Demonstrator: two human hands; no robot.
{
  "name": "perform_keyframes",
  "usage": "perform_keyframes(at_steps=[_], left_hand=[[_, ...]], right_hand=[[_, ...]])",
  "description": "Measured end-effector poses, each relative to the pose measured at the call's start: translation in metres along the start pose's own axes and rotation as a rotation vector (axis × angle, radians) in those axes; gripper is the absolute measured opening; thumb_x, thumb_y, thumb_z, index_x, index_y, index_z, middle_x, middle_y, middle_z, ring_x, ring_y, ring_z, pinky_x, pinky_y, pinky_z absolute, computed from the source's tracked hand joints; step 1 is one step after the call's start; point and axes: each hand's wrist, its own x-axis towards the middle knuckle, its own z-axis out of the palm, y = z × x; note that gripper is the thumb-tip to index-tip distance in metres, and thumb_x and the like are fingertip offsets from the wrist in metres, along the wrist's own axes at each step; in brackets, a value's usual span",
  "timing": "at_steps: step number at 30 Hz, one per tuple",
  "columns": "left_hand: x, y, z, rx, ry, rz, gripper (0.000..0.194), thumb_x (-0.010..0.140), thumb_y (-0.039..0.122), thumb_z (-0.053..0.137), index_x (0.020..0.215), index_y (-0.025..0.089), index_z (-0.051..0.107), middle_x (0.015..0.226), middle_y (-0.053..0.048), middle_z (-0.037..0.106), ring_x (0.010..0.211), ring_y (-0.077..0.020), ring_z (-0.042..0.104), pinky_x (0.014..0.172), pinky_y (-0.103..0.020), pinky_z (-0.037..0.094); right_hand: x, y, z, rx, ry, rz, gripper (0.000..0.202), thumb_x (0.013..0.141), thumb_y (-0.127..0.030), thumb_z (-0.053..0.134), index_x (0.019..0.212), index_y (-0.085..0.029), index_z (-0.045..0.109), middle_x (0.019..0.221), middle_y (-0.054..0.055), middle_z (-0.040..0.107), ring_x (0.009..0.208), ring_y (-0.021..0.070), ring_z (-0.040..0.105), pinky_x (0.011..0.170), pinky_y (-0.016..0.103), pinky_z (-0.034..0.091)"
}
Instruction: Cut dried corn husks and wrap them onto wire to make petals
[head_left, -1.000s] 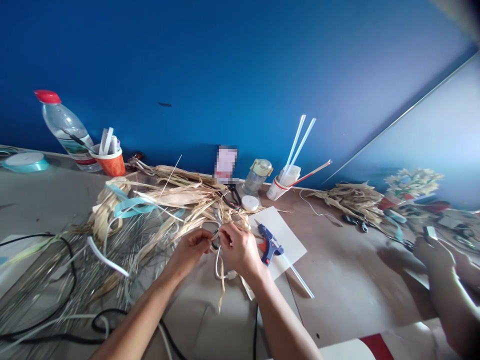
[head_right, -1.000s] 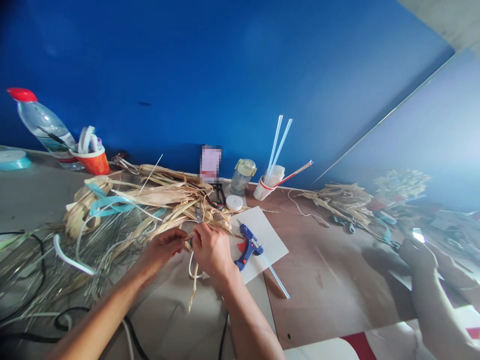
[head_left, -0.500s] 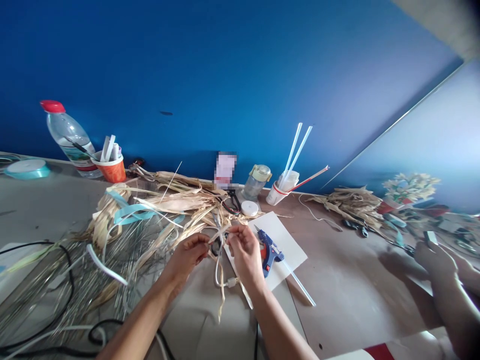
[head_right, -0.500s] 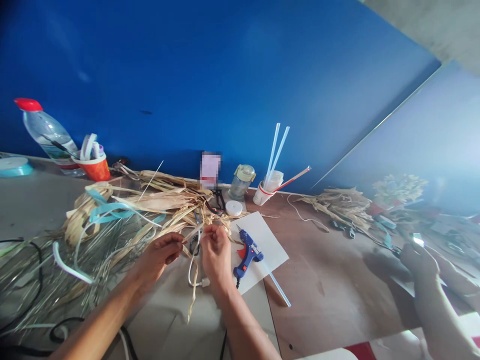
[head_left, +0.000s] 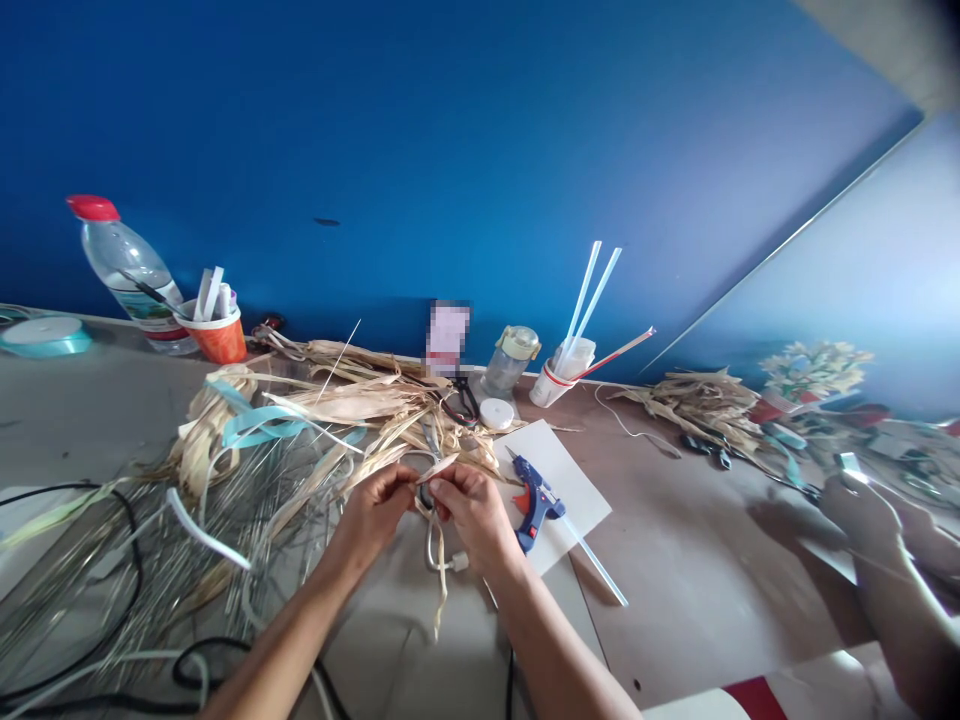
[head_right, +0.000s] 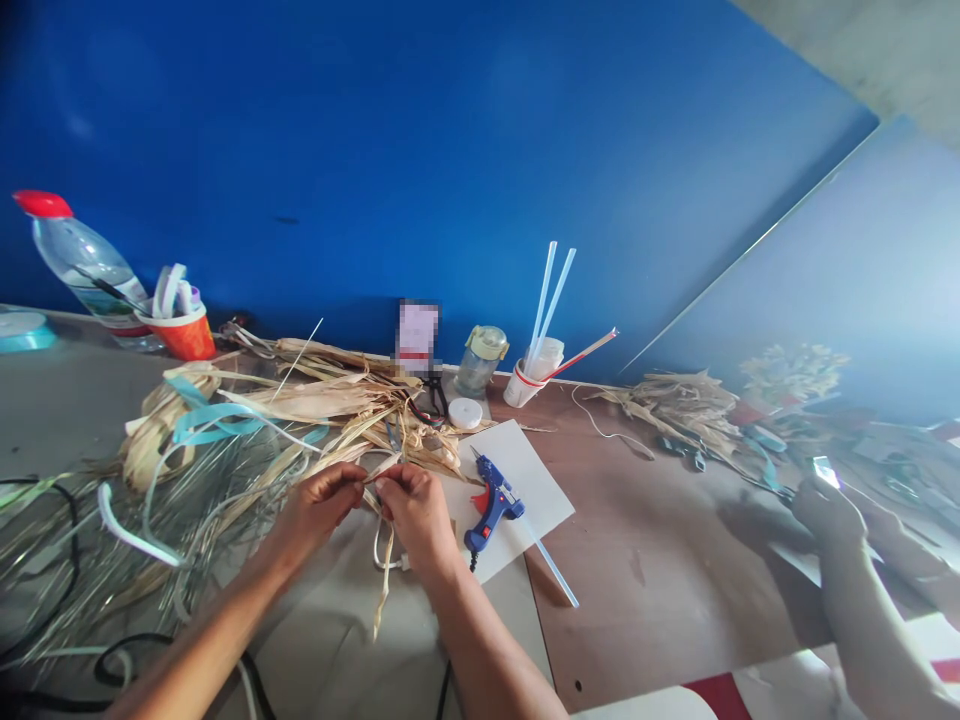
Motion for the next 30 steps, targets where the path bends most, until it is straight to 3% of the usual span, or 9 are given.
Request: perform_keyframes(at_steps=[7,12,15,20,30], left_hand=[[-0.003,0.000,0.000,0.171,0.043,0.118,0.013,0.075,0.023,0.053,0.074,0.020,0.066,0.062,0.003,0.056,0.058,-0.0129,0.048,0.055,-0.022,0.037],[-0.006,0.003,0.002,0.203,0.051,0.130,0.014,0.076,0.024,0.052,0.074,0.020,0.066,0.065,0.002,0.061,0.063,-0.0147,0.052,0.058,-0.022,0.038],[-0.006,0.003,0.002,0.198,0.051,0.137,0.013,0.075,0.024,0.053,0.073,0.020,0.065,0.065,0.002,0.060,0.063,-0.0148,0.053,0.060,-0.023,0.039],[-0.005,0.001,0.002,0.125,-0.021,0.089,0.013,0.076,0.024,0.053,0.075,0.019,0.065,0.065,0.002,0.060,0.062,-0.0145,0.052,0.058,-0.023,0.038],[-0.006,0.003,0.007,0.041,-0.032,0.029,0.013,0.075,0.024,0.054,0.071,0.018,0.066,0.066,0.001,0.064,0.063,-0.0142,0.054,0.058,-0.023,0.039]], right_hand=[[0.000,-0.002,0.000,0.061,-0.007,-0.012,0.011,0.063,-0.025,0.061,0.063,-0.015,0.059,0.051,-0.004,0.050,0.046,0.0072,0.038,0.046,0.020,0.030],[0.004,0.007,-0.005,0.162,-0.068,-0.038,0.021,0.069,-0.035,0.065,0.067,-0.015,0.061,0.053,-0.003,0.052,0.046,0.0072,0.040,0.046,0.021,0.031],[0.006,0.011,-0.007,0.159,-0.051,-0.049,0.028,0.073,-0.039,0.063,0.061,-0.015,0.058,0.051,-0.003,0.050,0.045,0.0071,0.040,0.045,0.021,0.030],[0.006,0.010,-0.008,0.066,-0.038,-0.101,0.035,0.077,-0.037,0.060,0.051,-0.015,0.051,0.047,-0.003,0.047,0.044,0.0061,0.038,0.045,0.021,0.029],[0.001,0.001,-0.008,-0.148,0.023,-0.160,0.022,0.079,-0.029,0.056,0.063,-0.015,0.060,0.047,-0.004,0.049,0.045,0.0081,0.043,0.047,0.021,0.033]])
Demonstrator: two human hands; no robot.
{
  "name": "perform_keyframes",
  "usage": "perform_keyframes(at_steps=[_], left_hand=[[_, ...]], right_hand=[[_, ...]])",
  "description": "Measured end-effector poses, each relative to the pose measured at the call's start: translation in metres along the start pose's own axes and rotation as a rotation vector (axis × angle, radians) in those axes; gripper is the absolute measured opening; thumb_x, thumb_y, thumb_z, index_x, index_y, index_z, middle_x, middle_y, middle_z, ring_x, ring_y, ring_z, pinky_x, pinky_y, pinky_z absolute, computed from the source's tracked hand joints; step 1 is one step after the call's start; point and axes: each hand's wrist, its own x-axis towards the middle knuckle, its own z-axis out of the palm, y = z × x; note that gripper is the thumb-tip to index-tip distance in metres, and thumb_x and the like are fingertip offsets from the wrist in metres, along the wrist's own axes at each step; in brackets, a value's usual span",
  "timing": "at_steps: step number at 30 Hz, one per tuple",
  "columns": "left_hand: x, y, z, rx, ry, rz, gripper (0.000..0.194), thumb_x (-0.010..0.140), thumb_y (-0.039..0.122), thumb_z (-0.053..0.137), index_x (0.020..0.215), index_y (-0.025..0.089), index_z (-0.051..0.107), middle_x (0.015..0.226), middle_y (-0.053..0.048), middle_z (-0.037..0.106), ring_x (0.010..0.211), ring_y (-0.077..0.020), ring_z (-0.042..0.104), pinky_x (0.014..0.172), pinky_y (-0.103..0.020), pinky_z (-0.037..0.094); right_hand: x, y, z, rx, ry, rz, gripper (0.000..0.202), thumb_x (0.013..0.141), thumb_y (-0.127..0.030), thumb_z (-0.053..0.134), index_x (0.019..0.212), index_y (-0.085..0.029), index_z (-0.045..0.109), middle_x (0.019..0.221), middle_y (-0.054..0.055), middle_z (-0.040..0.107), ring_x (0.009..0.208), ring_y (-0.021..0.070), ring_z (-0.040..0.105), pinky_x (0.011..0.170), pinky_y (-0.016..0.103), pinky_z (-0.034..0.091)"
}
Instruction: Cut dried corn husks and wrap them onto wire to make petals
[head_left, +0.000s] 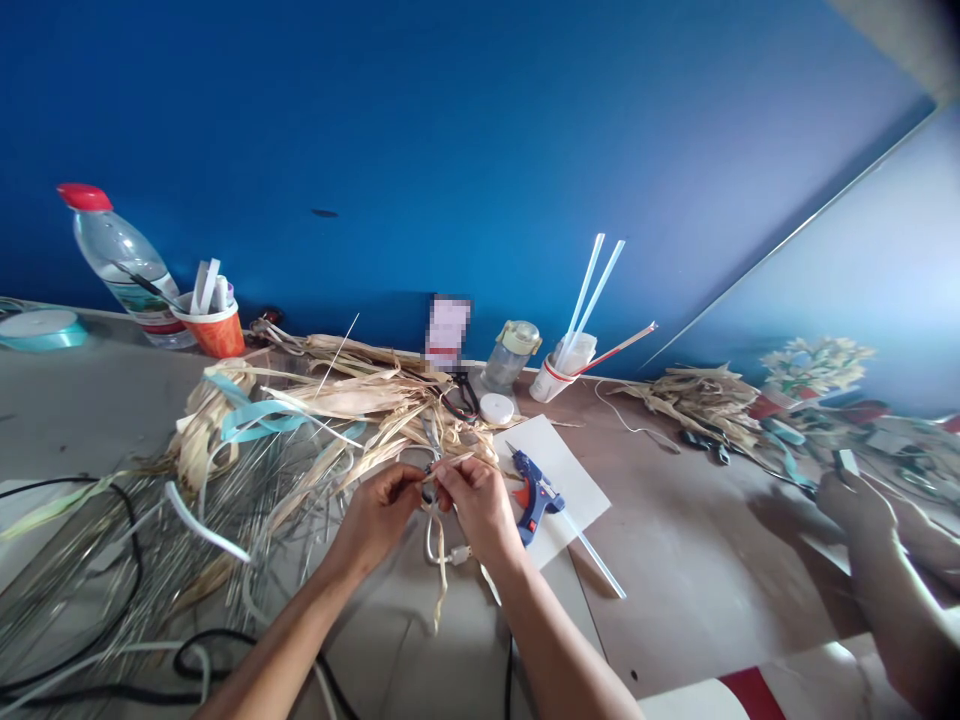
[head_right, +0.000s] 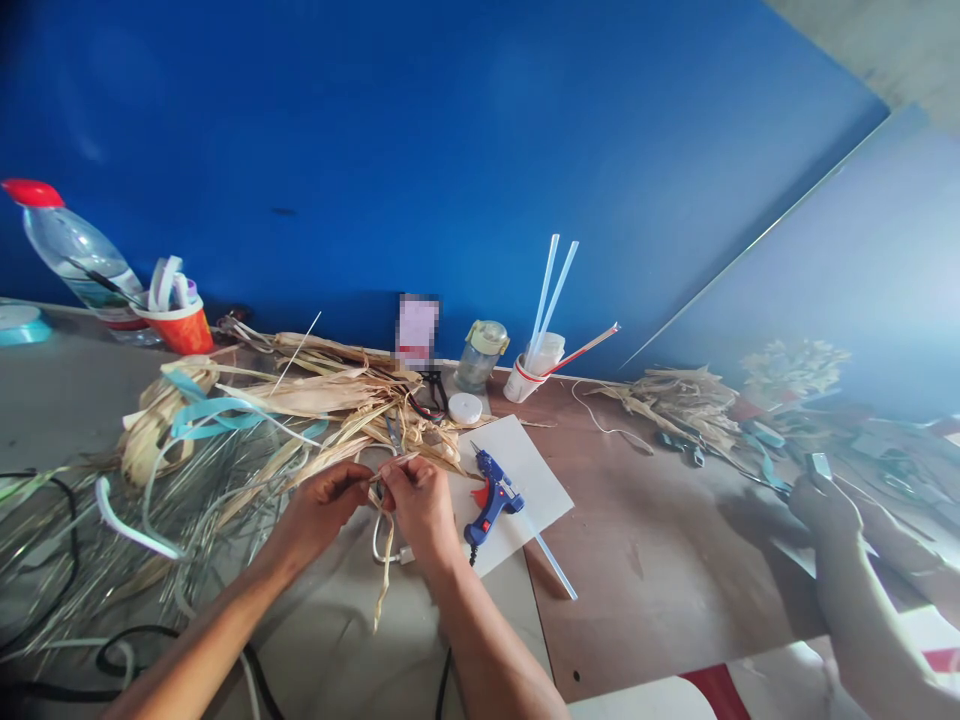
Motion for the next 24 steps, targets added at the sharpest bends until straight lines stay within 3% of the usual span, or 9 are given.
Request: perform_keyframes(at_steps=[7,14,24], left_hand=[[0.000,0.004,0.000,-0.069,-0.048,-0.044,0.012,0.074,0.026,0.057,0.072,0.017,0.065,0.068,0.001,0.064,0.067,-0.0136,0.054,0.064,-0.023,0.040],[-0.002,0.010,-0.001,-0.142,-0.080,-0.133,0.019,0.072,0.034,0.059,0.075,0.016,0.064,0.060,0.003,0.054,0.051,-0.0098,0.039,0.049,-0.022,0.028],[0.000,0.005,-0.003,-0.079,-0.083,-0.075,0.025,0.077,0.039,0.057,0.072,0.016,0.066,0.056,0.004,0.049,0.054,-0.0103,0.037,0.051,-0.022,0.027]], right_hand=[[0.000,-0.007,0.002,-0.047,0.039,0.018,0.018,0.076,-0.026,0.054,0.063,-0.015,0.059,0.045,-0.004,0.050,0.045,0.0092,0.045,0.047,0.021,0.036],[0.000,-0.004,0.001,-0.038,0.048,0.006,0.017,0.076,-0.025,0.054,0.063,-0.015,0.058,0.044,-0.004,0.049,0.043,0.0087,0.044,0.047,0.021,0.035],[0.000,-0.005,0.003,0.030,0.055,0.031,0.017,0.074,-0.029,0.058,0.065,-0.015,0.060,0.045,-0.005,0.048,0.043,0.0084,0.043,0.046,0.021,0.034]])
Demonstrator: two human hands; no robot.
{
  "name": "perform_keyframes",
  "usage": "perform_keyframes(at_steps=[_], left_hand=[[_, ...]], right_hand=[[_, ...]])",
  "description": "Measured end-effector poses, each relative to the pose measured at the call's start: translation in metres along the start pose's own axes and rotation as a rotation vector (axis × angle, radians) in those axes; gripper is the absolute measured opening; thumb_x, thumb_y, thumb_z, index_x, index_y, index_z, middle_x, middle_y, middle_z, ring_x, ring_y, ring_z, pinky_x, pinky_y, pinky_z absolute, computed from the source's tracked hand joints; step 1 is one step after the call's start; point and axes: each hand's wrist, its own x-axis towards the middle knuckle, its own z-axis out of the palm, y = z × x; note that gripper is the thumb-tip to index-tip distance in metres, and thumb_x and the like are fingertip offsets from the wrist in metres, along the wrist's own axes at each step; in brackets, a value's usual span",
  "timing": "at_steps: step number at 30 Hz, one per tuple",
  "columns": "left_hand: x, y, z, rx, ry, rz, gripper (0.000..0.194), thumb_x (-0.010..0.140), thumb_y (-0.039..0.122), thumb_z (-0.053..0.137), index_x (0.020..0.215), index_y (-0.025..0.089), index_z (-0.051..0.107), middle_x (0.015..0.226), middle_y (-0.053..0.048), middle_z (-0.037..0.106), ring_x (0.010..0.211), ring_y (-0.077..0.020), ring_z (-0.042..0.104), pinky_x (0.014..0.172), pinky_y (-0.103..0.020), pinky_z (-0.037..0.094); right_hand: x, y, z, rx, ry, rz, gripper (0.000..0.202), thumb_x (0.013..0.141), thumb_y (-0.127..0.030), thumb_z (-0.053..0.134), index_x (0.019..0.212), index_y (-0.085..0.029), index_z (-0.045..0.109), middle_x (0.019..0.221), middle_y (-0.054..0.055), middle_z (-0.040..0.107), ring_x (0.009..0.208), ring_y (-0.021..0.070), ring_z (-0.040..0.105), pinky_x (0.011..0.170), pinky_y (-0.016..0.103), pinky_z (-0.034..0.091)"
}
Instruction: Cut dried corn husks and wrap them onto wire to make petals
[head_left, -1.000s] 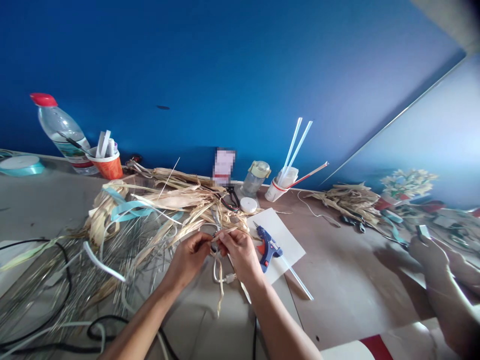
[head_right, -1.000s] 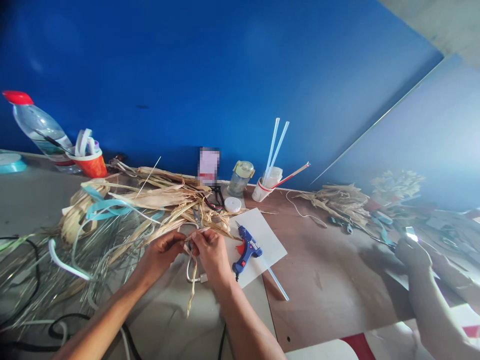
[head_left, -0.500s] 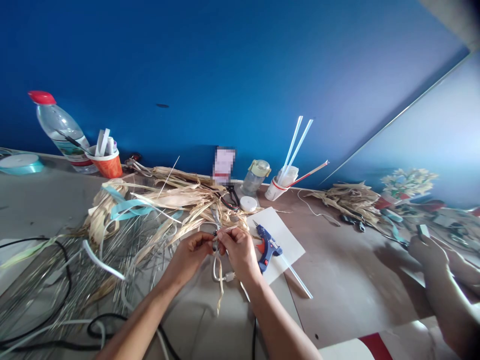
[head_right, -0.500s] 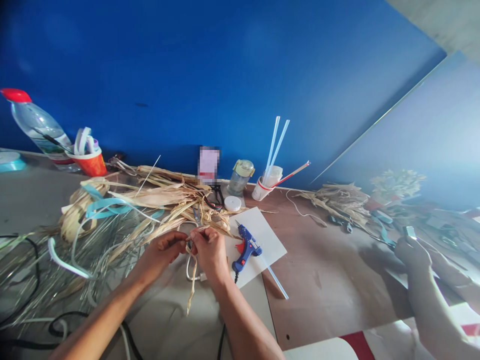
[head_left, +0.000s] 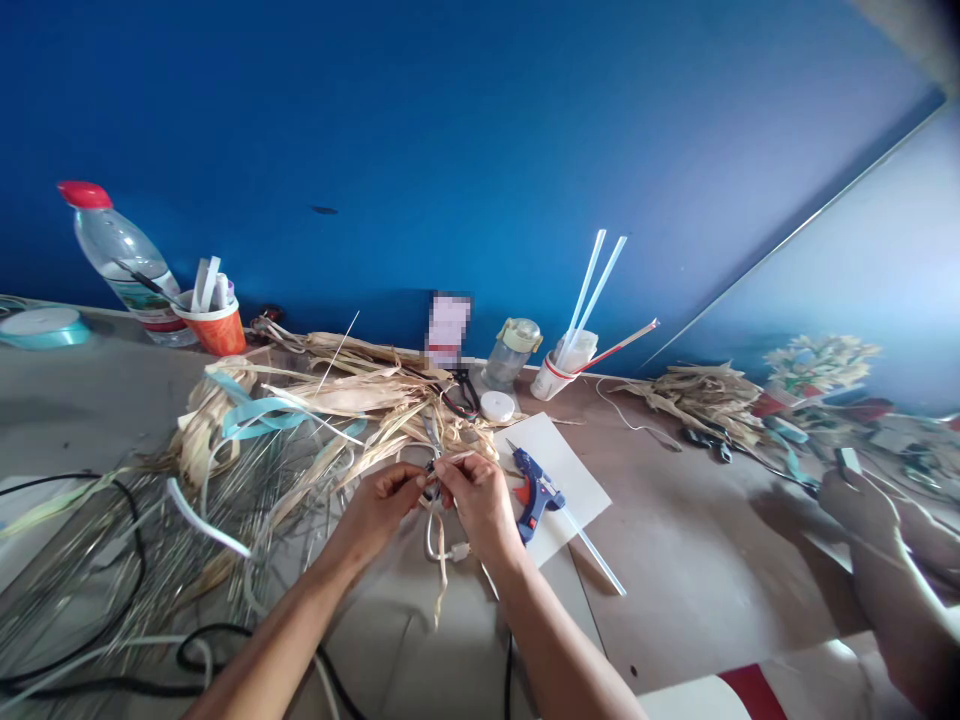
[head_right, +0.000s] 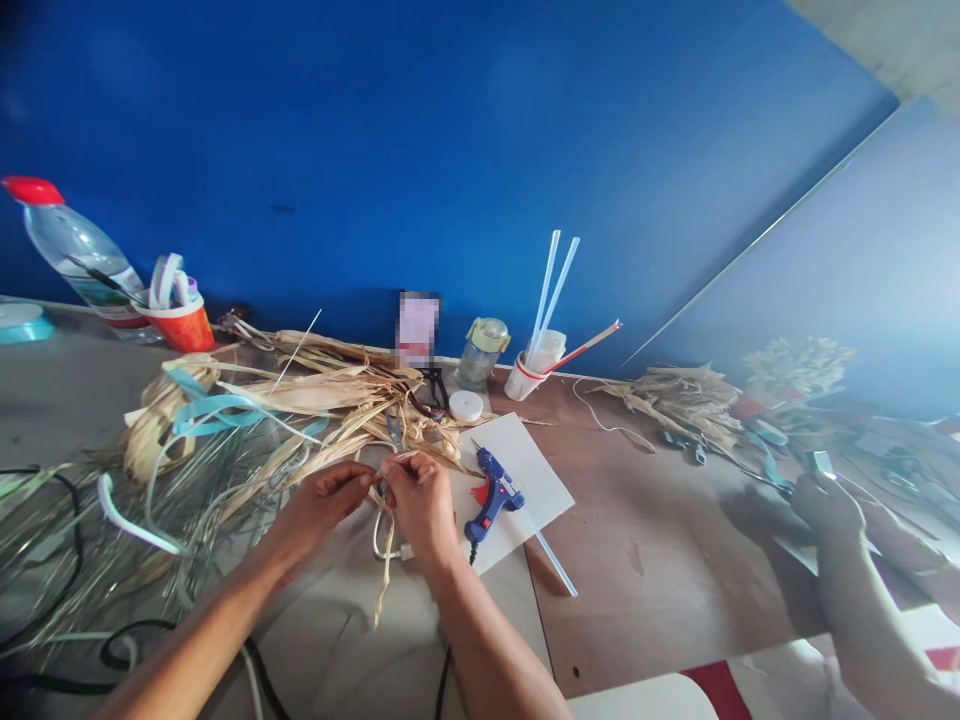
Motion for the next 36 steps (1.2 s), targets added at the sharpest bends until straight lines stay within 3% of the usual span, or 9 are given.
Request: perform_keyframes(at_steps=[11,19,30,36], left_hand=[[0.004,-0.007,-0.003,-0.213,-0.061,-0.101,0.024,0.071,0.038,0.068,0.074,0.015,0.065,0.057,0.005,0.047,0.051,-0.0066,0.028,0.049,-0.021,0.020],[0.005,-0.013,-0.004,-0.294,-0.050,-0.168,0.027,0.066,0.039,0.073,0.075,0.015,0.066,0.056,0.005,0.046,0.050,-0.0053,0.031,0.049,-0.020,0.019],[0.006,-0.014,-0.003,-0.384,-0.059,-0.161,0.022,0.066,0.034,0.074,0.069,0.014,0.065,0.058,0.004,0.049,0.051,-0.0055,0.032,0.049,-0.019,0.023],[0.008,-0.014,-0.005,-0.446,-0.036,-0.137,0.020,0.067,0.032,0.074,0.070,0.014,0.067,0.059,0.003,0.052,0.050,-0.0052,0.033,0.047,-0.019,0.024]], right_hand=[[0.002,0.009,0.000,0.117,-0.045,0.004,0.018,0.074,-0.030,0.060,0.066,-0.014,0.060,0.047,-0.005,0.050,0.043,0.0070,0.040,0.045,0.021,0.031],[0.002,0.008,0.001,0.161,-0.058,0.036,0.021,0.073,-0.033,0.062,0.063,-0.015,0.058,0.047,-0.004,0.049,0.043,0.0065,0.038,0.045,0.021,0.029],[0.002,0.013,0.001,0.199,-0.057,0.069,0.023,0.073,-0.034,0.064,0.062,-0.015,0.060,0.045,-0.004,0.050,0.041,0.0067,0.039,0.045,0.021,0.029],[0.004,0.017,0.000,0.355,-0.098,0.081,0.026,0.078,-0.039,0.058,0.070,-0.015,0.064,0.052,-0.002,0.054,0.045,0.0089,0.045,0.047,0.022,0.031]])
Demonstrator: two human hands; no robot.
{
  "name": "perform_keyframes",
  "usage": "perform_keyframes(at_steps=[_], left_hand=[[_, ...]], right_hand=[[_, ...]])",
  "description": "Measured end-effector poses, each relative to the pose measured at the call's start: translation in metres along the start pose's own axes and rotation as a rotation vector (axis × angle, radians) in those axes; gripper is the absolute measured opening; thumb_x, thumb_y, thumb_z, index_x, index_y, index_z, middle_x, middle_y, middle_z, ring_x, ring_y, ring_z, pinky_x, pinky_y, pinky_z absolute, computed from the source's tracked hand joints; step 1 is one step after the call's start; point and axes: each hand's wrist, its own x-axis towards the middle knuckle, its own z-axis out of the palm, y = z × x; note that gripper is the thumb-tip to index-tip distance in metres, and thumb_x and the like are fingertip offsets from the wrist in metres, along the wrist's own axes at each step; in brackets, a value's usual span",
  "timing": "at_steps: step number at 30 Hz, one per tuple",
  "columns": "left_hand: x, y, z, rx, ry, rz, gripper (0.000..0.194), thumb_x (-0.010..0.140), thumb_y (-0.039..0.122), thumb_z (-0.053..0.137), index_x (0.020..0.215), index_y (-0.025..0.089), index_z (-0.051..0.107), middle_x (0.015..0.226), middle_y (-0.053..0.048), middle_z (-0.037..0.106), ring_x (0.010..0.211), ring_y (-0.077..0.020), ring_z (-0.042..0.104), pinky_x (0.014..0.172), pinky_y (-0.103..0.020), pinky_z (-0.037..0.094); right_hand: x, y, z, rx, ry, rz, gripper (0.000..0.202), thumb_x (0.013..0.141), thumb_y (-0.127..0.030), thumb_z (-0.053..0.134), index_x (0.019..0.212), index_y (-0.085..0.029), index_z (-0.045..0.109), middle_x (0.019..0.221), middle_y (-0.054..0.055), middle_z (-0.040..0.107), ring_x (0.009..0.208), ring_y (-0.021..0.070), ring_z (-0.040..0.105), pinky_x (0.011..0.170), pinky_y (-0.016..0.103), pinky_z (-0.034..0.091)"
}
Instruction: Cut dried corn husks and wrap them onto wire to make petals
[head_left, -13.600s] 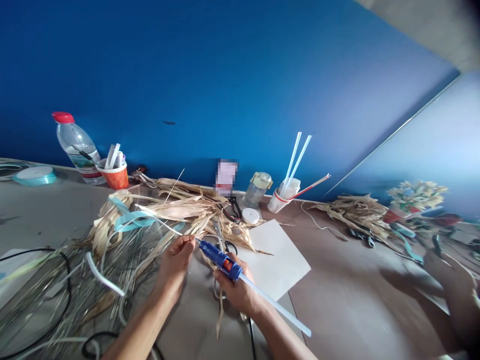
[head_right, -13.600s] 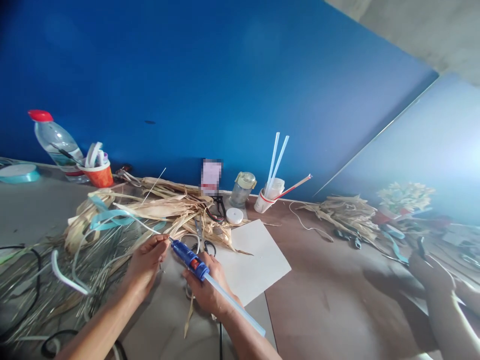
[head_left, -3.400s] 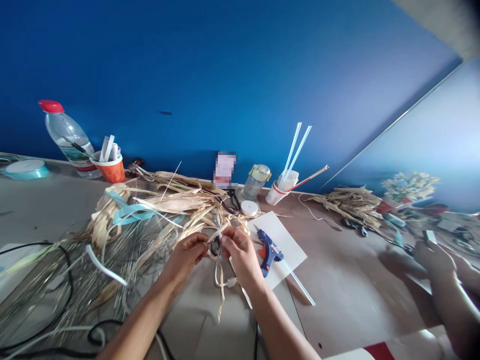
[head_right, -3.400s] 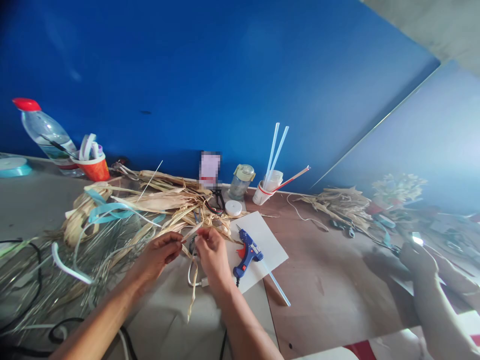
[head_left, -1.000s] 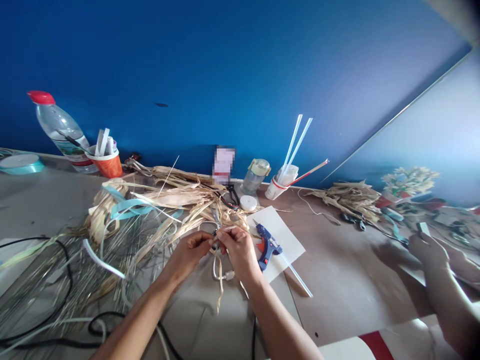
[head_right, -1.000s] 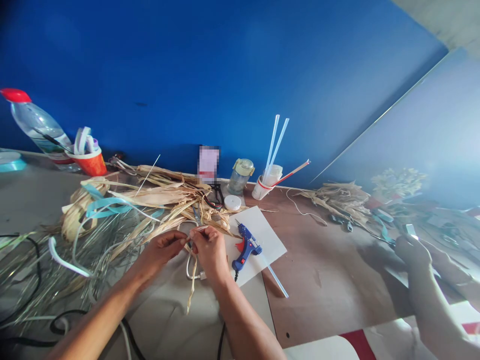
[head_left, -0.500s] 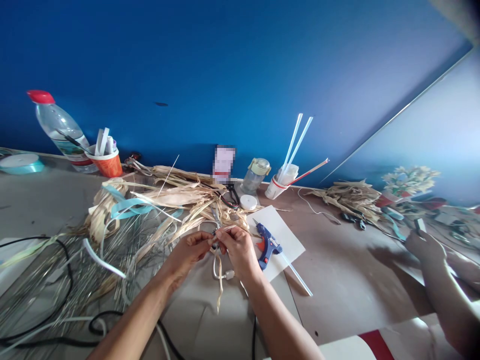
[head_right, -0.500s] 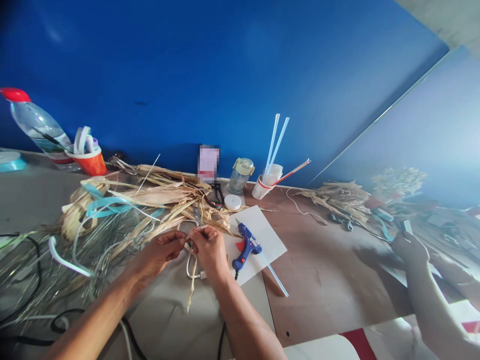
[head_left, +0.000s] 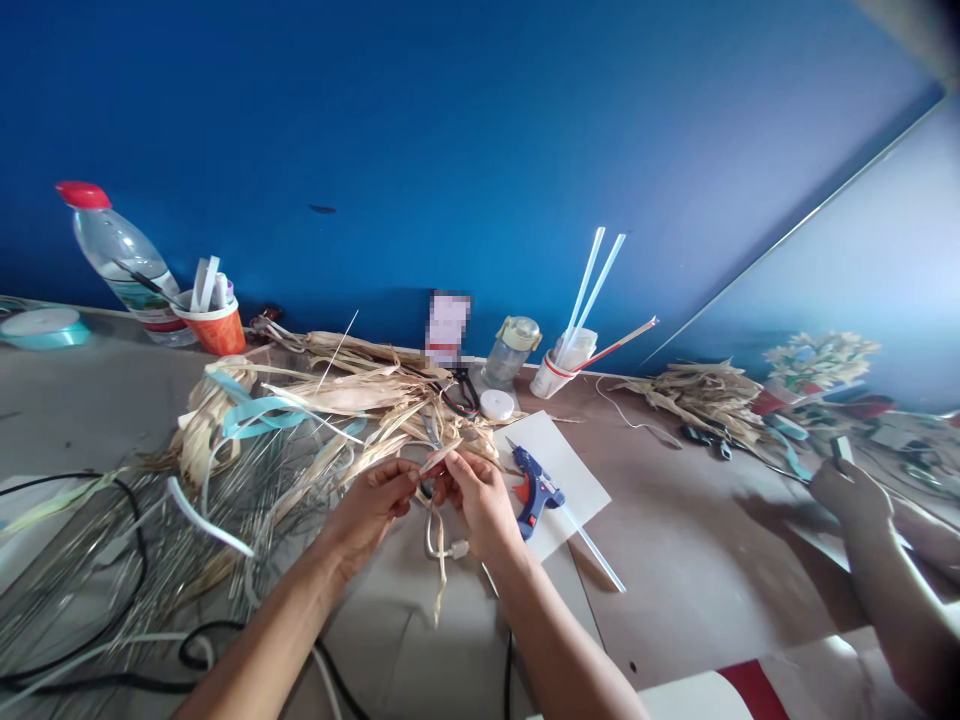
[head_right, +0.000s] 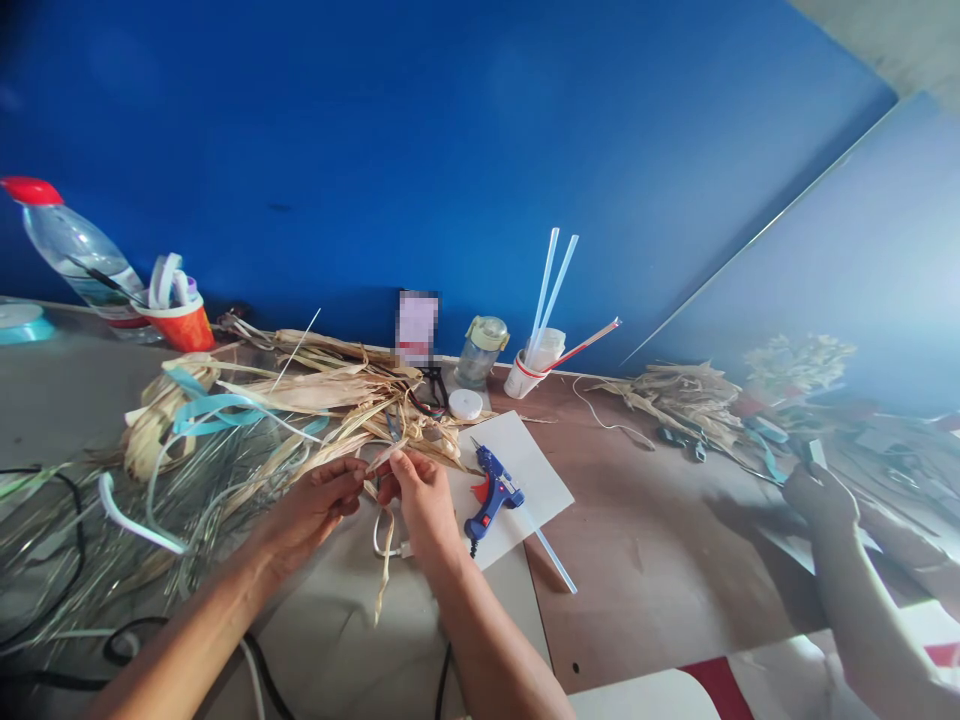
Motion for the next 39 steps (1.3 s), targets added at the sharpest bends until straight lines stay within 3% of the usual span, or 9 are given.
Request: perform_keyframes(at_steps=[5,12,19,27,39], left_hand=[[-0.001,0.003,0.001,-0.019,0.018,-0.017,0.019,0.067,0.031,0.073,0.069,0.014,0.066,0.056,0.003,0.053,0.048,-0.0053,0.035,0.047,-0.019,0.025],[-0.007,0.008,0.005,0.063,-0.020,0.000,0.019,0.070,0.032,0.069,0.067,0.014,0.063,0.060,-0.001,0.060,0.052,-0.0079,0.041,0.050,-0.021,0.026],[-0.006,0.007,0.004,0.128,-0.015,0.026,0.019,0.071,0.033,0.067,0.066,0.015,0.061,0.058,0.001,0.059,0.050,-0.0074,0.035,0.050,-0.022,0.025],[-0.005,0.006,0.000,0.292,-0.008,0.106,0.024,0.072,0.037,0.066,0.063,0.016,0.062,0.048,0.006,0.039,0.048,-0.0079,0.026,0.048,-0.023,0.018],[-0.011,0.015,0.008,0.429,0.065,0.189,0.019,0.071,0.035,0.065,0.060,0.019,0.065,0.043,0.005,0.039,0.049,-0.0130,0.040,0.050,-0.024,0.029]], right_hand=[[-0.002,0.000,0.002,-0.030,0.000,0.032,0.010,0.070,-0.025,0.061,0.072,-0.015,0.063,0.057,-0.001,0.058,0.047,0.0080,0.046,0.049,0.021,0.034],[-0.005,-0.004,0.007,-0.158,-0.008,0.015,0.009,0.070,-0.022,0.059,0.066,-0.015,0.061,0.049,-0.003,0.054,0.046,0.0081,0.043,0.047,0.021,0.031],[-0.002,-0.002,0.006,-0.188,-0.026,-0.019,0.008,0.069,-0.022,0.059,0.067,-0.015,0.062,0.051,-0.003,0.052,0.047,0.0082,0.043,0.048,0.021,0.033],[-0.002,-0.001,0.004,-0.252,-0.030,-0.031,0.009,0.070,-0.022,0.058,0.069,-0.014,0.063,0.051,-0.003,0.053,0.046,0.0085,0.043,0.048,0.021,0.033],[-0.001,-0.001,0.003,-0.264,-0.042,-0.030,0.010,0.071,-0.023,0.059,0.070,-0.014,0.065,0.051,-0.002,0.055,0.048,0.0091,0.046,0.050,0.022,0.035]])
